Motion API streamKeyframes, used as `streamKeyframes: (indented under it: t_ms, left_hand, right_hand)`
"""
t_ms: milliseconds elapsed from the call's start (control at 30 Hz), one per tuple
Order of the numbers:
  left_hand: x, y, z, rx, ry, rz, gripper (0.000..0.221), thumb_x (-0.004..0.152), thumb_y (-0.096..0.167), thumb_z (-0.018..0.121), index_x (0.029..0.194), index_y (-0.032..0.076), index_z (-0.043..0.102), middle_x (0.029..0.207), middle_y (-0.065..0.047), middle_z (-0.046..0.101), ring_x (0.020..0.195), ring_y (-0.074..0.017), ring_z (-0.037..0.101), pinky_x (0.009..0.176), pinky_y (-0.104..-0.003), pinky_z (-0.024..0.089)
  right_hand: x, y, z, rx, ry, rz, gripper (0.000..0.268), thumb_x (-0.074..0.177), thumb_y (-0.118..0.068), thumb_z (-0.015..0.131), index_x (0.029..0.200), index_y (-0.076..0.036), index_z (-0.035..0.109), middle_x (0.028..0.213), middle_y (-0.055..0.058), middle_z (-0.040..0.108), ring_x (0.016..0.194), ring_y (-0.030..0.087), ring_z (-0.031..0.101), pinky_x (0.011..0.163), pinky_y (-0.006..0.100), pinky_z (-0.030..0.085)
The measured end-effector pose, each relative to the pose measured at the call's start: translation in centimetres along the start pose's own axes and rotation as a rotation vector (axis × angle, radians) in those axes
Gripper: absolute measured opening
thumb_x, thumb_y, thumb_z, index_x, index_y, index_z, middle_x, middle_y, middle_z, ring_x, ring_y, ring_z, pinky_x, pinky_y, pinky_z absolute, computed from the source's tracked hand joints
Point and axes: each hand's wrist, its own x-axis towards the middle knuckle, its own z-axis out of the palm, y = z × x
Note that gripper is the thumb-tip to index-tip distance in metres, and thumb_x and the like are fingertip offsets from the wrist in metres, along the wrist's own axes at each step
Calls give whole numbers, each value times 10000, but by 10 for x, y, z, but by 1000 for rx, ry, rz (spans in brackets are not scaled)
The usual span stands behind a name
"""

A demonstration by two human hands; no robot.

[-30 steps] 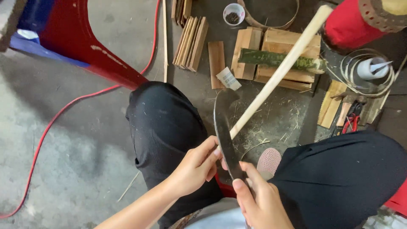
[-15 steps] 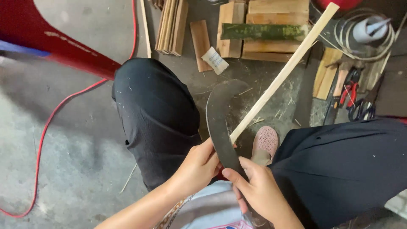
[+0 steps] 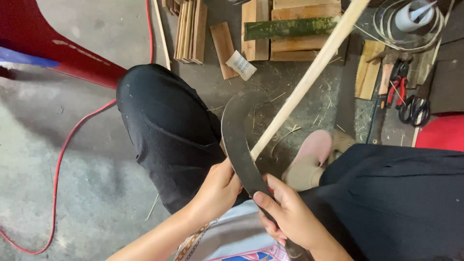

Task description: Shaving thin strips of bamboo using a curved blade or sickle to prepare them for craft use.

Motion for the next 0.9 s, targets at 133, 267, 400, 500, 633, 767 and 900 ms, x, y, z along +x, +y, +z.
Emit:
streamKeyframes:
  t_ms: [133,267,400,500,633,767,900]
  left_hand:
    - [-4,-7,-4,156,0,39,280,1017,136,513,749,105,441,626,22,409,659,-135,318,559,-328,358]
    - [-11,-1,-16,219,-12,84,311,1015,101,512,721,93,413,614,18,317,646,-148,255,544,-346,289]
    - [-15,-5,-27,328,-14,222,258,1005,103,520,749,87,489,554,-56,423,599,-226,271,532,-385,349]
    - [-21,-7,-35,346,-16,251,241,986,74,528,751,96,482,531,-56,467,556,-234,291,516,-371,348]
    - [-27,-12,-43,335,-40,265,215,953,42,542,751,92,490,541,-60,483,537,-240,311,509,-365,352]
    - [-34,-27,-50,263,-81,264,252,990,49,538,747,92,483,588,-32,435,589,-193,291,523,-344,348]
    - [-34,-44,-63,214,-119,373,222,985,36,529,769,90,522,587,-42,491,542,-172,361,516,-326,383]
  right_hand:
    - [-5,-4,8,-103,59,-45,317,1016,-255,591,1253,-46,602,643,56,311,364,124,323,241,283,314]
    - [-8,-14,9,-166,77,14,360,993,-297,602,1271,-69,626,500,67,285,330,135,248,245,295,336]
    - [-8,-6,8,-217,31,-61,309,1010,-298,606,1177,-39,619,570,30,275,361,118,300,262,272,291]
    - [-9,-10,13,-252,15,46,434,995,-340,581,1366,-117,548,509,61,297,386,131,309,337,280,296]
    - [-9,-10,23,-591,49,110,616,946,-502,501,1504,-244,468,475,53,499,390,119,454,402,304,391]
    - [-5,4,27,-752,60,287,593,915,-602,471,1409,-277,426,553,24,631,532,131,672,606,282,529]
    - [1,-14,41,-914,6,458,549,947,-615,415,1443,-381,396,692,-56,747,684,146,776,659,292,540]
